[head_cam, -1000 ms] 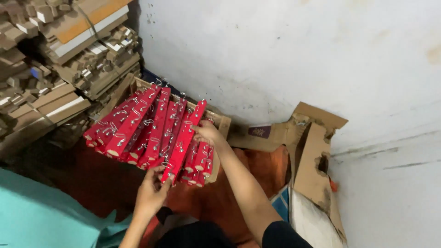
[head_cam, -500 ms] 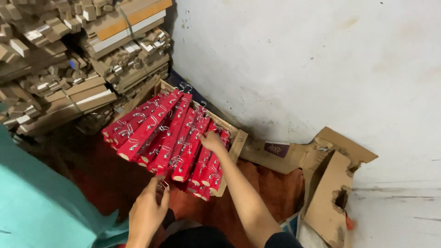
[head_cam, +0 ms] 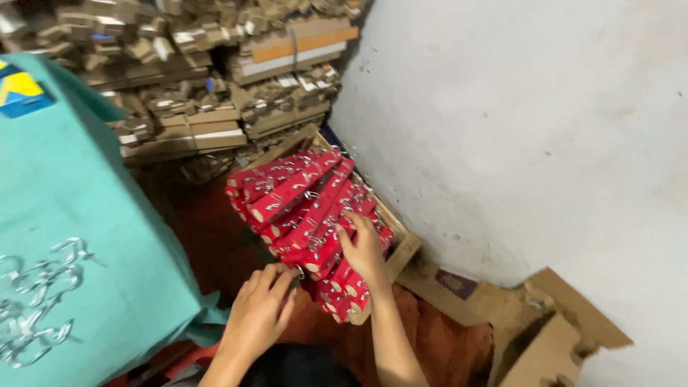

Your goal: The person repeatedly picks up small metal hooks and attaches them to pre-drilled holes along red wooden planks. After completing each plank, the person places it into a nearby cardboard box and then picks up a new plank to continue the process.

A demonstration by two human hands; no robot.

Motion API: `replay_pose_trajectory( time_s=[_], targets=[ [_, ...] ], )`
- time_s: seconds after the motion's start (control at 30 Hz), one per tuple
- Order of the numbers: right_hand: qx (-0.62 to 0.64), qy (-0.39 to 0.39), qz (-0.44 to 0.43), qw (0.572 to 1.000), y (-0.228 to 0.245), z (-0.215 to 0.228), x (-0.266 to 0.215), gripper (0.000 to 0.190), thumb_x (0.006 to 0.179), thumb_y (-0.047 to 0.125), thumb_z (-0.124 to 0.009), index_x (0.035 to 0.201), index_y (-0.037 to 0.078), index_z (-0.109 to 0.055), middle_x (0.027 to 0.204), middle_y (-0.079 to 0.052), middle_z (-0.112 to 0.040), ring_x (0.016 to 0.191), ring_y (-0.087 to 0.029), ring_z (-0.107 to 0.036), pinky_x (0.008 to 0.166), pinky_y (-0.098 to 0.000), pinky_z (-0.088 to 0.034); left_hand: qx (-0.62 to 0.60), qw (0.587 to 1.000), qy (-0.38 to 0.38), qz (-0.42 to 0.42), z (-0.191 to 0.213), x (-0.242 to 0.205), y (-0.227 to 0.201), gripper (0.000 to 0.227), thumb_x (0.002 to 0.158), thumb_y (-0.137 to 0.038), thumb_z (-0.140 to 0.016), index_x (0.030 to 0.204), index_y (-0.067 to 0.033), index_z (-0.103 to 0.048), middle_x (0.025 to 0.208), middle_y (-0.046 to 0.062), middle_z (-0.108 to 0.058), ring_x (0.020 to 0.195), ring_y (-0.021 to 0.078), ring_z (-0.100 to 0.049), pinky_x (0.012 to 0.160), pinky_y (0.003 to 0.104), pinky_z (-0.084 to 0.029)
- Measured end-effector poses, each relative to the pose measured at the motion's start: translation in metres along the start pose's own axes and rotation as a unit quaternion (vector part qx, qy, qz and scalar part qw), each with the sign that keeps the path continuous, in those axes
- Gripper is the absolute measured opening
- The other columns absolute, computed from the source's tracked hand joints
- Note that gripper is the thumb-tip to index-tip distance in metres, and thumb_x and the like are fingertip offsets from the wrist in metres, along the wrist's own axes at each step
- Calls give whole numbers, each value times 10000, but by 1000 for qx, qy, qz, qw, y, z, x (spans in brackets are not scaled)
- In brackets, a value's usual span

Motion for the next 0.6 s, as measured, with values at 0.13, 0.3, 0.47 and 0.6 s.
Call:
replay_pose_trajectory(
  time_s=[0.13,0.3,0.47,0.6],
  targets=[
    [43,10,182,982,116,-33,-50,363,996,149,-600,1341,36,-616,1241,-128,-653,1131,-220,-652,1063,-343,-519,8,998,-55,13,51,-28,13,336,941,-222,-606,1266,-136,-611,1232,67,-577,938,304,-581,796,446,-506],
    [99,107,381,913,234,-107,-119,265,1026,55,-496,1209,8,-682,1156,-144,-676,1097,-287,-660,971,-379,-528,-69,982,-177,25,138,-72,33,245,998,-156,-568,1210,-50,-631,1217,135,-598,1073,325,-613,919,434,-498],
    [98,232,383,889,294,-171,-156,281,1034,101,-509,1260,51,-669,1143,-90,-721,1062,-248,-707,920,-347,-543,-37,965,-236,108,185,-147,83,258,984,-176,-598,1221,-101,-667,1202,101,-598,1099,295,-620,898,443,-522],
    [97,303,429,845,328,-226,-184,262,1058,198,-544,1265,108,-676,1074,-32,-729,1008,-224,-709,918,-339,-471,65,935,-313,151,247,-211,109,205,952,-135,-606,1136,-115,-693,1154,67,-629,1002,256,-642,902,395,-505]
  ],
)
Point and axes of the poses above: each hand's wrist, its own x-axis towards the middle knuckle, its own z-axis out of the back of the hand, y = z × x, the point moved 10 cm from there along x, towards the middle knuckle
